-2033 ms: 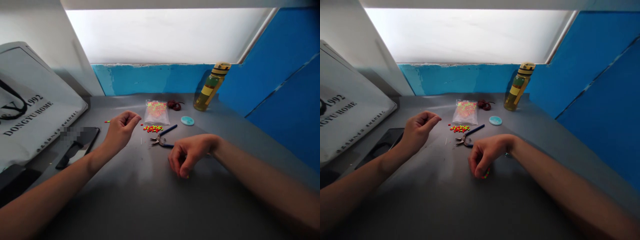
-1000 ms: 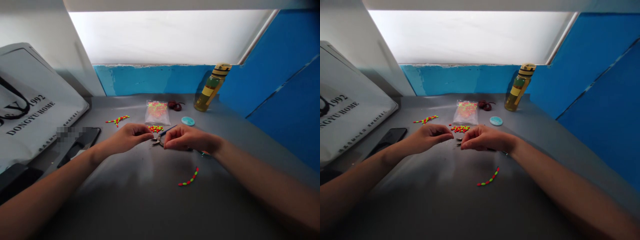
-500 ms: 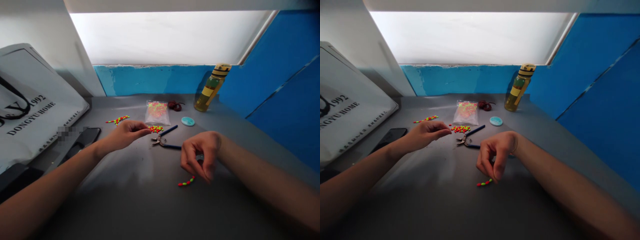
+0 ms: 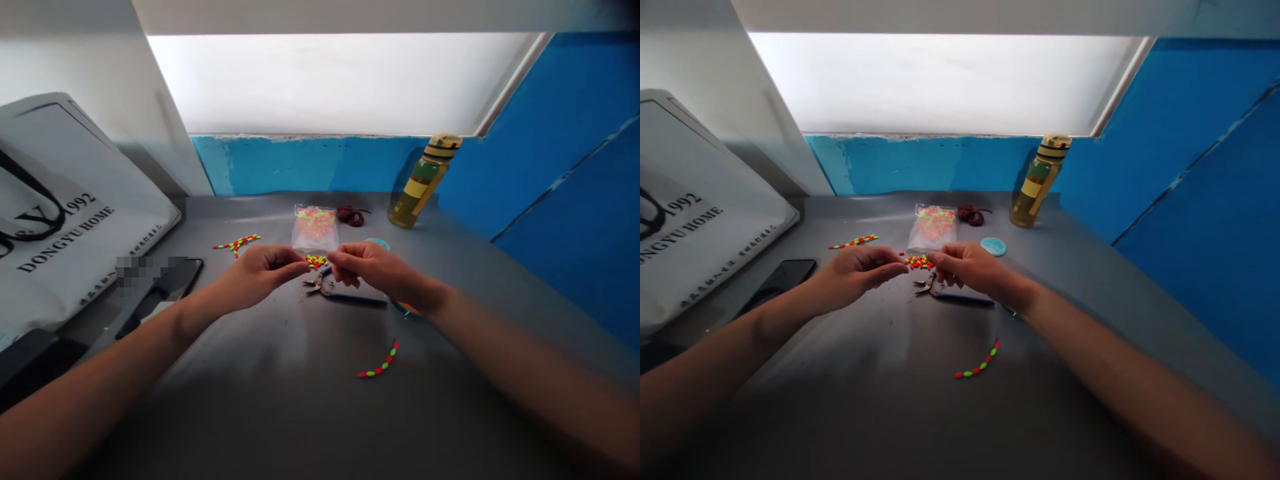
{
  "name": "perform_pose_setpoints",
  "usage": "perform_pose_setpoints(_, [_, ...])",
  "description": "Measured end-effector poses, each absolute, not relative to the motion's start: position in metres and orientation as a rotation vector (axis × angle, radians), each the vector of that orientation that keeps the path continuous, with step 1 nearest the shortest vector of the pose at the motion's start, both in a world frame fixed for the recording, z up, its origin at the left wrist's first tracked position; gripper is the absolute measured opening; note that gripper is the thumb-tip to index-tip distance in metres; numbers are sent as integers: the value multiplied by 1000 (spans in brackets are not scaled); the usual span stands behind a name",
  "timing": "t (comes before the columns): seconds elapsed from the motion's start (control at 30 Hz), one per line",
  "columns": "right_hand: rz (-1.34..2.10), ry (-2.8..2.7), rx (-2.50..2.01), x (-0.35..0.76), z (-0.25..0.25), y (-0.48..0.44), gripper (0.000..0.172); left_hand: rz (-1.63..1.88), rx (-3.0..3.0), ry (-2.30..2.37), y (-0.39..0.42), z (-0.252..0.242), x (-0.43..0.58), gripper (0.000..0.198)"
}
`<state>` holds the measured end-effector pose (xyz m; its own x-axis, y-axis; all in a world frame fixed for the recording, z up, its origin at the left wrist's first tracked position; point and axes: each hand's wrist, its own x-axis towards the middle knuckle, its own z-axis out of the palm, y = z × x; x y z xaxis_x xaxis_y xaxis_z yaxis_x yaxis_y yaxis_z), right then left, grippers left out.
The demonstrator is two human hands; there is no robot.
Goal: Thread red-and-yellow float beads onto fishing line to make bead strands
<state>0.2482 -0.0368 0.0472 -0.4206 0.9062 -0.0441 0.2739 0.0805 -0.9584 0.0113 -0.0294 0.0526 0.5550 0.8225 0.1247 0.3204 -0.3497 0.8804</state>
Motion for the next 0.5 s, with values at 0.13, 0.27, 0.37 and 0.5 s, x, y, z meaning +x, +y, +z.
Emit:
perform_pose_setpoints(0.13, [1195,-1955,-1071,233,44,-48,36,695,1916,930,-29,48,12,29])
perform_pose_setpoints(0.27, [1130,-1926,-1106,225,44,-59,33,686,1911,902,-28,46,12,29])
perform_pose_setpoints(0.37, [1137,-1757,-927,227,42,-58,29,686,1923,904,-26,44,11,29])
perform_pose_setpoints(0.5, [1317,-1658,-743,231,42,-57,23,657,1943,958,-20,39,7,28])
